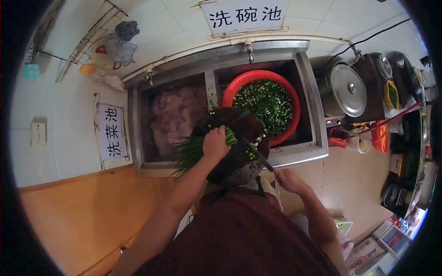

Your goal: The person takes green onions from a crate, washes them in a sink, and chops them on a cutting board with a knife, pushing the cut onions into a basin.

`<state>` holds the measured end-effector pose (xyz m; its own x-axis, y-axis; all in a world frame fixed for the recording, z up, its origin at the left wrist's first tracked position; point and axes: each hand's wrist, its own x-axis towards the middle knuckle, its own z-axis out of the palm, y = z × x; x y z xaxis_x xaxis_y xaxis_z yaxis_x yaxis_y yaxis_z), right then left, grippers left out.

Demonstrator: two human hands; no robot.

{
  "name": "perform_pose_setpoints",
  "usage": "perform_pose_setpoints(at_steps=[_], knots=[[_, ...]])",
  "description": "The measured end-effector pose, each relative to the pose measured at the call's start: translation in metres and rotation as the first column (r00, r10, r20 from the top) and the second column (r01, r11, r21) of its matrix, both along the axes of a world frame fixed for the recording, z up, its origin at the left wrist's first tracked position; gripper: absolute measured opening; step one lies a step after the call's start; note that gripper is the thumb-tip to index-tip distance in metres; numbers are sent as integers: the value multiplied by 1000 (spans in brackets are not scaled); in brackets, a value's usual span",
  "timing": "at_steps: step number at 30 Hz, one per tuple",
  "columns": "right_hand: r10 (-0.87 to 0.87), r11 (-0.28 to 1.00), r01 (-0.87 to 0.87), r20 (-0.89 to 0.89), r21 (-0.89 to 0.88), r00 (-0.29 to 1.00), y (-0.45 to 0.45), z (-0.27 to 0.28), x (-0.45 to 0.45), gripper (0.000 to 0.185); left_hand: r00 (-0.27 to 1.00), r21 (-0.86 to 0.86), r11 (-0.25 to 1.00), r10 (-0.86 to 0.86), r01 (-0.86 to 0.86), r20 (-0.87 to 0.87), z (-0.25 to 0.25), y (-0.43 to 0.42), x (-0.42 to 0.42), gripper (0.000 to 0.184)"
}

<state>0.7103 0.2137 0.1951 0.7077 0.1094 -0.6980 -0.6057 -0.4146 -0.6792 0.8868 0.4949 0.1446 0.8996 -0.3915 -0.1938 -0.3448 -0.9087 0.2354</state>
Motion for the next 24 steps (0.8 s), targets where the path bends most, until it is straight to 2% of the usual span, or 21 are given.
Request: perform_pose_setpoints(at_steps=[1,3,4,7,9,13,16,17,18,19,21,22,24], knots=[[-5,1000,5,-1,1,1000,-1,-5,-6,64,1000,1,1000,-5,5,-1,-1,1,1,77],[143,990,-144,-135,1,980,-4,-26,-15,57,1000,-26,1000,-6,6,9,-1,0,4,73],[133,991,-134,-132,3,982,-5,-35,-16,57,1000,-24,1000,-16,17,11,-1,-1,5,73],[86,995,-81,77,-58,993,-18,-57,-5,66,997,45,999,24,-21,-69,2,-3,3,79],[98,993,-99,-23,-70,995,-37,-65,23,46,999,-29,1000,7,-6,48,-5,0,1,68],[84,988,-69,104,-141,991,-50,-30,73,44,997,-61,998,5,0,80,-14,1,3,67],[-9,993,20,93,-119,996,-39,-47,95,45,997,-7,997,74,-74,-10,-11,2,4,65],[172,956,-62,374,-286,911,-21,-58,102,51,995,-75,992,103,-103,-3,-7,3,4,63],[360,887,-72,585,-457,727,-7,-64,106,58,993,-138,983,121,-120,3,-3,3,5,61],[350,890,-62,589,-451,729,5,-67,108,58,994,-132,985,112,-110,6,0,4,6,61],[240,878,-86,276,-471,931,27,-65,106,61,987,-213,965,159,-153,11,7,7,7,59],[229,880,-76,279,-469,932,35,-60,101,61,989,-210,967,149,-143,14,11,9,8,59],[148,888,-61,158,-456,976,47,-44,84,63,968,-261,933,248,-246,-23,17,13,8,62]])
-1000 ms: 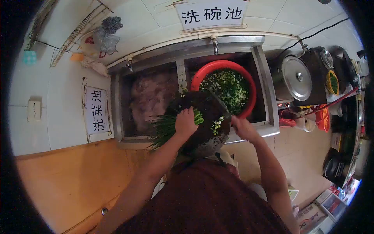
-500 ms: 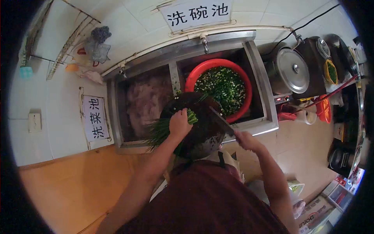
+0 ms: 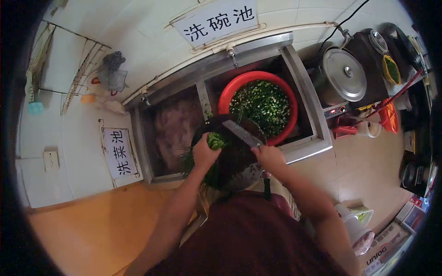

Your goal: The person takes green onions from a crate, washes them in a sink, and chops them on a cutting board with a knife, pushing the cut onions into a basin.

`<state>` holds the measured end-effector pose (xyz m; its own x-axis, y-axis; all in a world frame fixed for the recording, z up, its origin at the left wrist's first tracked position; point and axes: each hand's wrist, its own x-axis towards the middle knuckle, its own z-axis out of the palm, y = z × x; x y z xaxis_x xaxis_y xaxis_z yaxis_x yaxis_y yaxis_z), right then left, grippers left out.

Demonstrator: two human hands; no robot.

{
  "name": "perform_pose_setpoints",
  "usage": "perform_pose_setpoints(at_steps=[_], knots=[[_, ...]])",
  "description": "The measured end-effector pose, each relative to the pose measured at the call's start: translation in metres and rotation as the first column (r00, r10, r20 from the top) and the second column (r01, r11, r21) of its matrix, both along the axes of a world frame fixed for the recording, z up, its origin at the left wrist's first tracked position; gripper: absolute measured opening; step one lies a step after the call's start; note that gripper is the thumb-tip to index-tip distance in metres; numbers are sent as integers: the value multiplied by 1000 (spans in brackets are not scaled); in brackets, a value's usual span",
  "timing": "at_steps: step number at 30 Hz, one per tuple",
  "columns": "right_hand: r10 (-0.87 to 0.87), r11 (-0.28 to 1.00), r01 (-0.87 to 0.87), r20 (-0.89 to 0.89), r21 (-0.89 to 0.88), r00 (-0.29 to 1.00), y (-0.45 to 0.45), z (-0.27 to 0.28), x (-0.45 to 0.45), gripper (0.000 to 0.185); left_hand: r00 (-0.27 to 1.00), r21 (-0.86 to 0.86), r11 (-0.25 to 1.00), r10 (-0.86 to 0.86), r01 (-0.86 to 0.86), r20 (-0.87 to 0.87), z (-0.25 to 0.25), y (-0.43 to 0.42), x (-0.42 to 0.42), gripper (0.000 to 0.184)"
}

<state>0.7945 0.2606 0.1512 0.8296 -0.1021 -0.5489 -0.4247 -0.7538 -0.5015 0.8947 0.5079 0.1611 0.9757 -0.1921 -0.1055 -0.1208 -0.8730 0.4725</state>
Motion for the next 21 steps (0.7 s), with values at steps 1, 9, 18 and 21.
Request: perform_pose_setpoints(at_steps=[1,9,18,21], knots=[[-3,1000,3,0,-1,1000,5,0,-8,63,1000,-1,1000,-3,3,0,0,3,1,62],[-57,960,40,55,276,997,15,19,-68,55,993,-191,979,92,-76,73,-17,37,14,67],[-79,975,23,247,220,966,-16,14,-44,51,900,206,895,-422,396,106,-1,-2,-18,78],[-20,983,-29,262,180,965,-13,39,-27,55,936,230,913,-352,337,27,-6,-1,-27,72]])
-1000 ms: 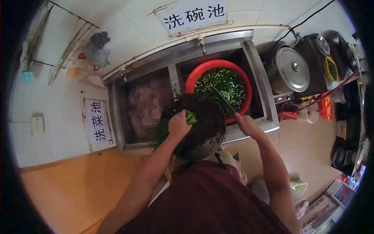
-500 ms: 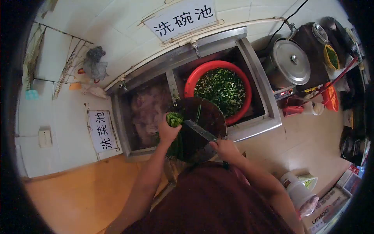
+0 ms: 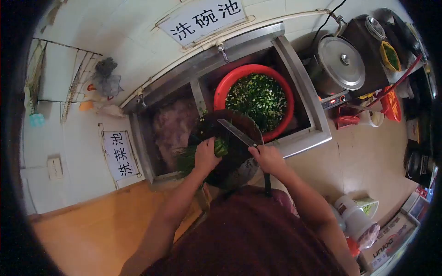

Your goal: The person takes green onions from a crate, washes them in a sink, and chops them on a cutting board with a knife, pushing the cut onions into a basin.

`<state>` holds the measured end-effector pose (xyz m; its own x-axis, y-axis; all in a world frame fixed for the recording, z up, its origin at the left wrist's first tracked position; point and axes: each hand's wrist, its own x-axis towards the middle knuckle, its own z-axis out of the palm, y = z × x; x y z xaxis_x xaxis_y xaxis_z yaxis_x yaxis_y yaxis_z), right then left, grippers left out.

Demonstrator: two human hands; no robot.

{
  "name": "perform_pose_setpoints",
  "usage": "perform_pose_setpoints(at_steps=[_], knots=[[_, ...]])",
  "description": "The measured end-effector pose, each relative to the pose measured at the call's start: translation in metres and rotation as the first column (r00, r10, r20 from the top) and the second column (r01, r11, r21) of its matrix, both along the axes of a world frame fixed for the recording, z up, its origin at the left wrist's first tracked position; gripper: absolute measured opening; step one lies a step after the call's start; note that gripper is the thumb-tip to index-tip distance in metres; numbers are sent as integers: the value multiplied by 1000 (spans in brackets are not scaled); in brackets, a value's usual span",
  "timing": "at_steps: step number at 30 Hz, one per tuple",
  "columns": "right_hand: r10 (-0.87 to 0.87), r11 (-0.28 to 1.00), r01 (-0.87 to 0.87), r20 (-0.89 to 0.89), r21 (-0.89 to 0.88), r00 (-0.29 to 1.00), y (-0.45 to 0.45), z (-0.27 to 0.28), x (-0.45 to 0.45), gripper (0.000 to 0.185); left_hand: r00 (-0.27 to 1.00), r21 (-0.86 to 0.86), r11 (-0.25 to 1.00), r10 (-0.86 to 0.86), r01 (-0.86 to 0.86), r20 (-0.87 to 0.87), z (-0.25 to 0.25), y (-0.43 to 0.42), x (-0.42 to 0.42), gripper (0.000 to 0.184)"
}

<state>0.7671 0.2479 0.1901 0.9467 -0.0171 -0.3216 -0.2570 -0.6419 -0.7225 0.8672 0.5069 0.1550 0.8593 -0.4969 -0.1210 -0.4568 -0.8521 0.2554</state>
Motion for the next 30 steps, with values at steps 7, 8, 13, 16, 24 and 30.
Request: perform_pose_setpoints(at_steps=[7,8,13,16,24,30], knots=[[36,998,-44,-156,-48,987,19,-41,5,64,1000,123,992,-4,6,-16,3,14,-7,56],[55,997,-65,-187,-48,981,19,-33,-1,60,997,141,989,61,-54,-47,2,14,-6,56],[-8,1000,6,-136,-15,991,30,-48,-34,58,974,48,977,213,-210,-76,13,34,-3,62],[61,998,-57,-146,32,987,32,-46,-37,63,970,-144,959,237,-243,-54,25,51,2,68],[-144,913,277,-397,301,906,6,-49,-52,66,912,-8,941,325,-337,-249,36,-26,38,77],[-223,893,338,-359,298,906,-19,-40,-42,65,978,57,988,148,-141,-149,-4,-60,27,136]])
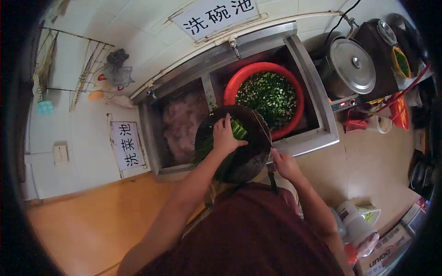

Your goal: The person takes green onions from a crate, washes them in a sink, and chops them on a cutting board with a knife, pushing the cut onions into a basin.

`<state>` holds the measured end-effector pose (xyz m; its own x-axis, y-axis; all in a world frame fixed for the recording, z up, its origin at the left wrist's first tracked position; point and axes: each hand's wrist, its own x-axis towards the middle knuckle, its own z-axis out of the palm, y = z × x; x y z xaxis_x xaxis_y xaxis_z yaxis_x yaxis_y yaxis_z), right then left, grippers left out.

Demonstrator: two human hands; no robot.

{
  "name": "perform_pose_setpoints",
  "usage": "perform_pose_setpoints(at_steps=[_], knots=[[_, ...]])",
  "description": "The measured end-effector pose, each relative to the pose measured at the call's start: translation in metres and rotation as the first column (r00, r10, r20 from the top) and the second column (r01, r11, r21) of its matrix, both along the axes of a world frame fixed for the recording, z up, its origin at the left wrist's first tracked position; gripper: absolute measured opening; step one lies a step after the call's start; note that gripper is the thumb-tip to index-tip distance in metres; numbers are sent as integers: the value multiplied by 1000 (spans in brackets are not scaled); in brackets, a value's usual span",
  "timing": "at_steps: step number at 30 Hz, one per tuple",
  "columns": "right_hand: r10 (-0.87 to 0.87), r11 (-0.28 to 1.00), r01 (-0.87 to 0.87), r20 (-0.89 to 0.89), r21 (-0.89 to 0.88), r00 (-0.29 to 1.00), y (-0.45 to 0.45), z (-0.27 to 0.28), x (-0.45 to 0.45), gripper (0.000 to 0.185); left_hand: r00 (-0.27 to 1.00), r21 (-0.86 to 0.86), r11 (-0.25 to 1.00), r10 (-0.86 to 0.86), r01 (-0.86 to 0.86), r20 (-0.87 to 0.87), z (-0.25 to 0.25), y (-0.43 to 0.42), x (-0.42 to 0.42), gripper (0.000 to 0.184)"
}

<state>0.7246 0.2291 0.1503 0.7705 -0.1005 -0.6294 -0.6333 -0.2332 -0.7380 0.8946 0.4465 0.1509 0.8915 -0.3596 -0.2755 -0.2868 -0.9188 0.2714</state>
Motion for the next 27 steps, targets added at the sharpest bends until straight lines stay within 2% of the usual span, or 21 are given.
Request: perform_pose_setpoints(at_steps=[4,6,9,12,16,18,19,21,22,24,27], knots=[[-5,1000,6,84,-8,996,8,9,13,64,993,135,990,-51,37,106,14,7,-8,142],[105,991,-95,114,-92,988,10,23,21,63,991,118,989,-96,85,93,9,13,-6,140],[146,983,-134,89,-123,985,13,15,24,61,983,92,992,-96,83,154,4,8,-5,138],[107,990,-98,78,-102,991,11,15,21,59,990,-20,1000,-6,9,140,14,-1,1,134],[64,995,-57,77,-86,995,7,25,20,58,996,-7,1000,22,-21,88,6,-1,6,130],[68,997,-67,35,-39,997,3,29,21,57,1000,90,996,25,-24,-6,4,-7,6,119],[70,997,-69,31,-38,997,3,24,18,57,1000,91,996,27,-26,-9,4,-10,5,119],[48,999,-48,32,-21,998,3,17,16,59,999,137,991,-3,-2,33,8,-15,4,100],[51,999,-50,33,-18,998,2,15,15,59,999,141,990,-1,-4,34,5,-14,6,100],[53,998,-52,44,-43,998,2,23,17,59,997,44,997,61,-59,-56,-3,-12,13,83],[47,995,-38,91,-94,995,6,18,17,60,997,17,1000,10,-8,-73,-13,-23,13,77]])
